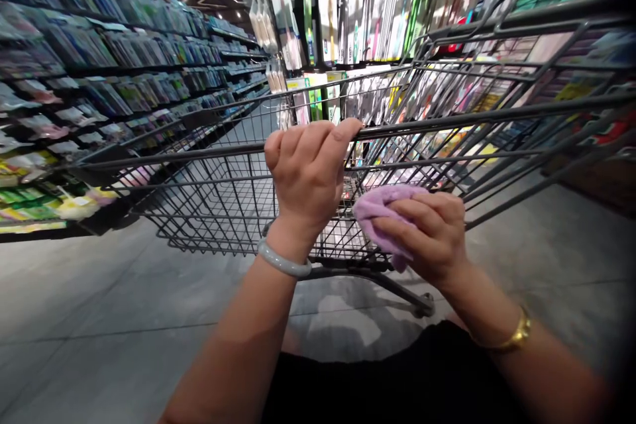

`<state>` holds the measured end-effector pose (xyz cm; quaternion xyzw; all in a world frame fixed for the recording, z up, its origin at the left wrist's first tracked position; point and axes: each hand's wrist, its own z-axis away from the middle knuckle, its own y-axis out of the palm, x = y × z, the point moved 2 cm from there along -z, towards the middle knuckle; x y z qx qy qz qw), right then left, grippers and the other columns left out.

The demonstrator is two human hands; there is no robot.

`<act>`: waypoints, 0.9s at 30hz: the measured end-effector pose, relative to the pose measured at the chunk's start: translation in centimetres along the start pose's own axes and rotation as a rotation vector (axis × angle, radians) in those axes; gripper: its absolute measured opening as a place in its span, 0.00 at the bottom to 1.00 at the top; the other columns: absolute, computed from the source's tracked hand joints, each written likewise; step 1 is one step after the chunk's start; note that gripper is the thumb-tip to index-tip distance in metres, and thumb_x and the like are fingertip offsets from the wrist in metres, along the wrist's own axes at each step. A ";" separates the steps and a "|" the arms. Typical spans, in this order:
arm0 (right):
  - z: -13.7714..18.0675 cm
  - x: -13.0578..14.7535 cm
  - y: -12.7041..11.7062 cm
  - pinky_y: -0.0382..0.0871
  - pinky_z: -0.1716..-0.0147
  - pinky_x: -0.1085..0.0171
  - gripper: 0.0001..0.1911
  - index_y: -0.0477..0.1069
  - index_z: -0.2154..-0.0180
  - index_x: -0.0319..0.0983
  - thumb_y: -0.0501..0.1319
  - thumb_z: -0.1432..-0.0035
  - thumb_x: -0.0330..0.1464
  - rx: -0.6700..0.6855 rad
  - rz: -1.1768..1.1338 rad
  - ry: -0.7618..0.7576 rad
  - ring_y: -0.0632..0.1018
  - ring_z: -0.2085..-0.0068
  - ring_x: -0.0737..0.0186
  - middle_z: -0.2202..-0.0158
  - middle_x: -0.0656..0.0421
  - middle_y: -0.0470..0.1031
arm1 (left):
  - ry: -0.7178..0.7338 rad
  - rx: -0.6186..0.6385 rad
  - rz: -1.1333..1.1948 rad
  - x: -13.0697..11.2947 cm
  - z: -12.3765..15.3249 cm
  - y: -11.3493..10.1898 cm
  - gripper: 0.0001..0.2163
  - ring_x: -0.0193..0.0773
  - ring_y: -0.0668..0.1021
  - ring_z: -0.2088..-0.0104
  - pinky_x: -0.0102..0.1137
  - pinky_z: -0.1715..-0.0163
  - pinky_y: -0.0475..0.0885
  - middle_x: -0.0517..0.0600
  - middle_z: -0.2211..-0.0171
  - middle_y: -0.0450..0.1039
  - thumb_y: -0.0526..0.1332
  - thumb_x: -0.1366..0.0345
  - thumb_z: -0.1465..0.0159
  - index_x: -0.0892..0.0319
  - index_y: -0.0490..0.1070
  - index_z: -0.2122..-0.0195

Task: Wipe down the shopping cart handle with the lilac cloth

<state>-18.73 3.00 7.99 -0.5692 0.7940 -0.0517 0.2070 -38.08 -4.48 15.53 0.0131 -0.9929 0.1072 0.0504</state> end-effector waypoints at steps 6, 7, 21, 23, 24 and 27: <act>0.0 -2.1 -2.3 0.72 0.57 0.56 0.16 0.76 0.57 0.48 0.71 0.50 0.34 -0.208 0.124 0.083 0.76 0.57 0.58 0.60 0.59 0.76 | -0.001 0.023 0.002 -0.1 -0.2 -0.2 0.14 0.43 0.72 0.58 0.42 0.51 0.58 0.49 0.60 0.77 0.55 0.68 0.31 0.47 0.74 0.49; -0.1 -2.3 -2.4 0.72 0.57 0.55 0.15 0.76 0.57 0.49 0.70 0.49 0.36 -0.207 0.120 0.110 0.76 0.57 0.57 0.60 0.59 0.75 | -0.007 0.034 0.002 -0.2 -0.3 -0.4 0.13 0.43 0.72 0.58 0.42 0.52 0.58 0.49 0.61 0.76 0.55 0.68 0.31 0.48 0.74 0.49; -0.2 -1.1 -2.2 0.66 0.56 0.53 0.09 0.76 0.59 0.49 0.67 0.44 0.39 -0.137 0.170 -0.066 0.75 0.56 0.56 0.61 0.60 0.75 | -0.084 0.100 0.041 -0.7 -0.5 -2.3 0.14 0.44 0.74 0.58 0.47 0.52 0.62 0.48 0.61 0.76 0.53 0.68 0.31 0.46 0.75 0.51; -0.3 -1.2 -2.3 0.65 0.56 0.54 0.10 0.75 0.59 0.49 0.68 0.45 0.38 -0.159 0.179 -0.102 0.75 0.57 0.57 0.61 0.61 0.75 | -0.076 0.103 0.028 -0.8 -0.7 -2.6 0.14 0.43 0.73 0.59 0.47 0.53 0.63 0.48 0.62 0.77 0.53 0.67 0.30 0.45 0.75 0.51; -0.4 -1.2 -2.3 0.64 0.57 0.54 0.11 0.75 0.59 0.50 0.69 0.46 0.38 -0.166 0.185 -0.115 0.74 0.58 0.57 0.61 0.61 0.75 | -0.070 0.096 0.030 -0.8 -0.7 -2.8 0.14 0.43 0.73 0.60 0.47 0.54 0.63 0.48 0.63 0.77 0.53 0.67 0.30 0.45 0.76 0.51; -0.7 -1.0 -2.1 0.64 0.57 0.55 0.11 0.75 0.60 0.51 0.69 0.47 0.38 -0.170 0.195 -0.134 0.74 0.58 0.59 0.61 0.62 0.75 | -0.054 0.053 0.056 -0.8 -0.8 -3.1 0.13 0.43 0.74 0.62 0.48 0.56 0.64 0.48 0.65 0.76 0.56 0.68 0.31 0.47 0.77 0.52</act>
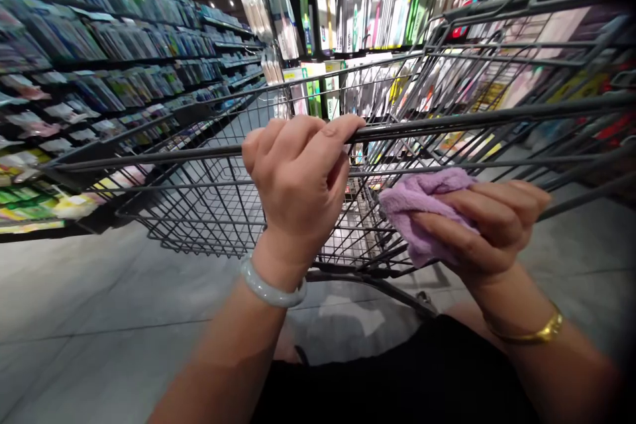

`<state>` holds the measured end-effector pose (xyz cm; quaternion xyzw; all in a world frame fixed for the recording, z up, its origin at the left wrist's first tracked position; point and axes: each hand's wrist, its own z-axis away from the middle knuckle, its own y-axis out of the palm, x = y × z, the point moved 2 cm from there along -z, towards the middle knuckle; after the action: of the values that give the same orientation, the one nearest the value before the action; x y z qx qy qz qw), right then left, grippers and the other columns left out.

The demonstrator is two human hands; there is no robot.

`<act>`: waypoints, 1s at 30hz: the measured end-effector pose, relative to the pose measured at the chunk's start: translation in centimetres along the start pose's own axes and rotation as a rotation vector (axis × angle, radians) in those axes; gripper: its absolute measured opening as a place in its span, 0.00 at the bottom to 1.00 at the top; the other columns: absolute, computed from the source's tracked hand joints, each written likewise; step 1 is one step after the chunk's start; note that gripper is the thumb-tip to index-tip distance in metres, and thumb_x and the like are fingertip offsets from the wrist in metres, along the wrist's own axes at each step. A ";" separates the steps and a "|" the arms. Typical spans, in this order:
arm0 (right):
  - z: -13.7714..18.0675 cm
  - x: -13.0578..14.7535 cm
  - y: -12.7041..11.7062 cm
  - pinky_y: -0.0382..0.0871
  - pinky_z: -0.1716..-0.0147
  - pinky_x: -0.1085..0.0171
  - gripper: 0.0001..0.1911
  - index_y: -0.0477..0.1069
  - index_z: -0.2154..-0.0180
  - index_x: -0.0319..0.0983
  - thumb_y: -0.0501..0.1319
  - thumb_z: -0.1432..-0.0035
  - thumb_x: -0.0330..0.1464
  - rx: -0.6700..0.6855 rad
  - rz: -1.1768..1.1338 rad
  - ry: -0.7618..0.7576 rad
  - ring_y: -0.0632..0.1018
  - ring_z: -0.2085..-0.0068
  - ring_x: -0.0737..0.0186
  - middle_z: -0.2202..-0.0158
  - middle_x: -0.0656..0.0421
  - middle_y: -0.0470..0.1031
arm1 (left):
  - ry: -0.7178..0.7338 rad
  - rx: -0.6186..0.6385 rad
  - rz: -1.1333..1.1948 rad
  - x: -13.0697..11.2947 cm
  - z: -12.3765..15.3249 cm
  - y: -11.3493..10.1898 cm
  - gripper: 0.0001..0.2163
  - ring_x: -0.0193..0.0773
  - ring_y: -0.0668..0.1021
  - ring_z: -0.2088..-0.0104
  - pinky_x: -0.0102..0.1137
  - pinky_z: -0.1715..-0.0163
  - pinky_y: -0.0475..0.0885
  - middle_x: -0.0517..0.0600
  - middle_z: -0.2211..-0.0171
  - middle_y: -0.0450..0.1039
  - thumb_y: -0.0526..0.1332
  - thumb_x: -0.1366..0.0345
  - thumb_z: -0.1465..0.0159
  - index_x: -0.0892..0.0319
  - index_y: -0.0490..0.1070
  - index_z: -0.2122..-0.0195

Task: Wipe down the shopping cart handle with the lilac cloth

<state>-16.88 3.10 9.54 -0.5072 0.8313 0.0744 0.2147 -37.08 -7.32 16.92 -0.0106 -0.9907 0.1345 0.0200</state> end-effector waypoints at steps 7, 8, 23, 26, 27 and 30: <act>-0.9 1.1 0.1 0.63 0.53 0.58 0.14 0.73 0.61 0.51 0.72 0.51 0.36 0.019 0.025 0.018 0.73 0.57 0.63 0.61 0.65 0.73 | -0.063 0.078 0.101 0.4 0.1 -1.3 0.15 0.45 0.74 0.58 0.47 0.53 0.62 0.49 0.65 0.73 0.54 0.65 0.30 0.44 0.76 0.49; -1.1 1.2 0.2 0.63 0.53 0.58 0.13 0.73 0.61 0.51 0.71 0.49 0.36 0.016 0.024 0.020 0.73 0.57 0.64 0.61 0.65 0.73 | -0.065 0.071 0.113 0.5 0.1 -1.5 0.15 0.45 0.73 0.58 0.47 0.52 0.61 0.49 0.65 0.73 0.54 0.65 0.30 0.44 0.77 0.49; -1.7 7.9 4.6 0.61 0.48 0.59 0.13 0.75 0.59 0.57 0.70 0.48 0.42 0.143 -0.146 -0.032 0.72 0.52 0.68 0.56 0.72 0.78 | -0.058 -0.033 -0.041 6.5 1.2 -3.3 0.13 0.45 0.75 0.61 0.48 0.53 0.64 0.48 0.66 0.76 0.58 0.67 0.34 0.41 0.78 0.55; -2.1 8.2 4.8 0.61 0.48 0.60 0.14 0.74 0.58 0.57 0.70 0.47 0.42 0.119 -0.126 -0.018 0.72 0.50 0.68 0.56 0.71 0.78 | -0.074 -0.008 -0.046 7.0 1.5 -4.0 0.11 0.46 0.75 0.59 0.48 0.52 0.65 0.48 0.65 0.76 0.57 0.64 0.34 0.43 0.77 0.57; -2.3 8.3 4.9 0.61 0.48 0.59 0.14 0.74 0.58 0.56 0.70 0.47 0.42 0.104 -0.116 0.007 0.72 0.50 0.68 0.56 0.70 0.78 | -0.077 -0.006 -0.045 7.0 1.6 -4.2 0.10 0.46 0.75 0.58 0.49 0.51 0.65 0.49 0.64 0.76 0.56 0.62 0.33 0.44 0.76 0.57; -2.4 9.4 5.4 0.61 0.49 0.58 0.14 0.75 0.58 0.54 0.70 0.47 0.40 0.118 -0.123 0.051 0.72 0.51 0.65 0.56 0.69 0.78 | -0.087 -0.029 -0.075 6.6 1.5 -4.2 0.12 0.46 0.74 0.52 0.50 0.46 0.62 0.49 0.57 0.76 0.53 0.55 0.31 0.47 0.75 0.54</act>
<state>-25.97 -2.75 7.10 -0.5455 0.8067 -0.0010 0.2274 -43.78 -11.60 16.85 0.0318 -0.9922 0.1194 -0.0181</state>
